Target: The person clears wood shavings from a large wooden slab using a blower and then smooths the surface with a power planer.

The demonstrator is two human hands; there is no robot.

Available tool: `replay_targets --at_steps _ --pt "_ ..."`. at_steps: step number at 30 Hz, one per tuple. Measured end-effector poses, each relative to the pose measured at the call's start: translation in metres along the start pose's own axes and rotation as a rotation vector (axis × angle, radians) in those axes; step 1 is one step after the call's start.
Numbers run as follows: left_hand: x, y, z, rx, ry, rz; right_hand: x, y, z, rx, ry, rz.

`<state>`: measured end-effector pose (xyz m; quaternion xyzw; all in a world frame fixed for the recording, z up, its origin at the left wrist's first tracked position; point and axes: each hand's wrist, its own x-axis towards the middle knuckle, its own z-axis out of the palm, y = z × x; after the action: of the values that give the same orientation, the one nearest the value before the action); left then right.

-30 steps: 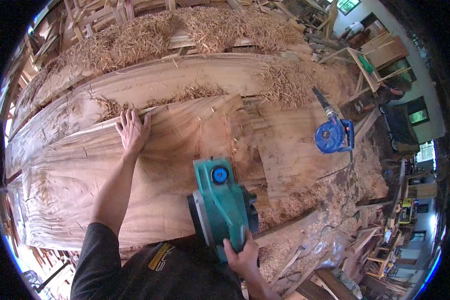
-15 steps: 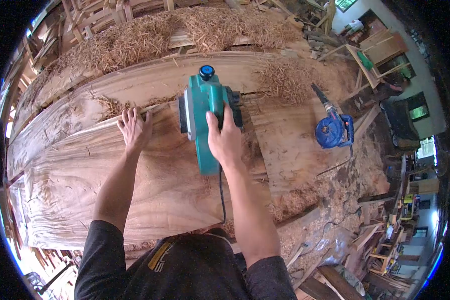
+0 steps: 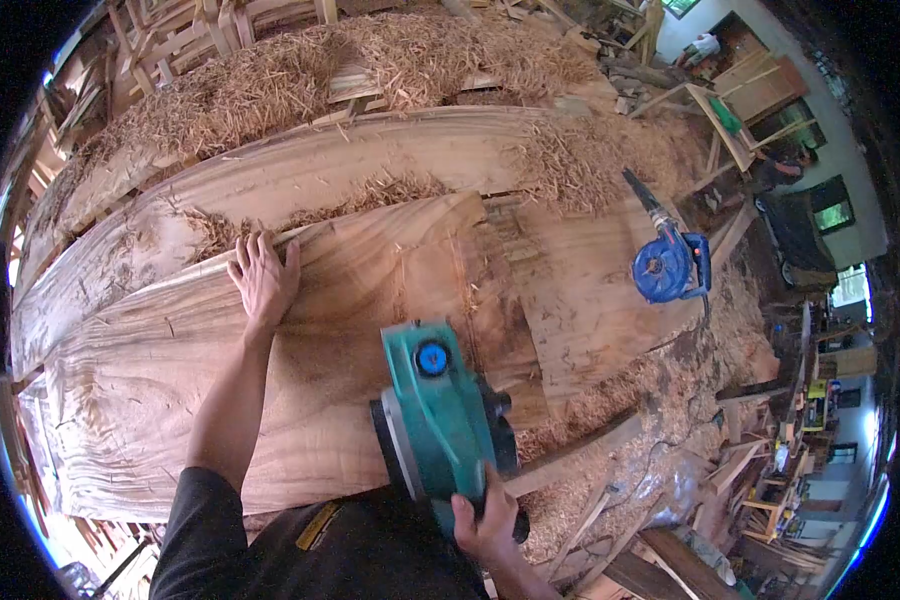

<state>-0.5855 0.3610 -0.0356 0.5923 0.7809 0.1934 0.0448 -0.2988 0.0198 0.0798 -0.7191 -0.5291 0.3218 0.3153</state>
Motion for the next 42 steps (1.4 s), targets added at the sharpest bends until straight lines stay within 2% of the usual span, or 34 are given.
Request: replay_targets --at_steps 7,9,11,14,18,19,20,22,24,28,30,35,36,37,40,42 --pt "0.003 -0.002 -0.001 0.027 -0.010 -0.005 0.183 -0.058 0.046 0.071 0.092 -0.232" --pt "-0.001 -0.003 0.001 0.039 -0.027 0.003 0.236 -0.071 0.049 0.039 0.059 -0.238" --pt "0.003 -0.004 0.000 0.039 -0.047 -0.006 0.256 -0.072 0.054 0.106 0.053 -0.203" --pt "0.002 -0.002 -0.002 0.040 -0.032 0.002 0.227 -0.064 0.044 0.138 0.053 -0.156" --pt "0.004 -0.010 0.010 0.058 0.017 0.021 0.112 -0.028 0.015 0.184 0.026 -0.081" --pt "0.005 -0.010 0.012 0.051 0.027 0.024 0.078 -0.021 0.003 0.135 0.014 -0.029" --pt "0.002 -0.011 0.013 0.044 0.039 0.025 0.042 0.012 -0.002 -0.005 0.035 -0.067" --pt "0.003 -0.007 0.007 0.039 0.020 0.018 -0.022 0.035 -0.015 0.105 0.007 0.038" --pt "0.003 -0.007 0.008 0.038 0.024 0.014 -0.037 0.036 -0.020 0.100 -0.013 0.063" --pt "0.001 -0.009 0.013 0.057 0.043 0.019 -0.010 0.025 -0.011 0.106 -0.017 0.044" --pt "0.002 -0.002 0.002 0.016 -0.016 -0.005 0.026 0.011 0.001 0.156 0.020 -0.001" --pt "0.004 -0.011 0.013 0.042 0.026 0.027 0.128 -0.032 0.023 0.210 0.033 -0.132" --pt "0.003 -0.009 0.013 0.042 0.026 0.032 0.150 -0.037 0.028 0.182 0.073 -0.167" --pt "0.002 -0.007 0.012 0.043 0.023 0.024 0.173 -0.053 0.028 0.173 0.040 -0.100" --pt "0.003 -0.004 0.002 0.067 -0.025 0.002 0.243 -0.049 0.045 0.098 0.103 -0.233" --pt "0.003 -0.004 0.002 0.063 -0.002 0.005 0.234 -0.065 0.036 0.166 0.033 -0.161"
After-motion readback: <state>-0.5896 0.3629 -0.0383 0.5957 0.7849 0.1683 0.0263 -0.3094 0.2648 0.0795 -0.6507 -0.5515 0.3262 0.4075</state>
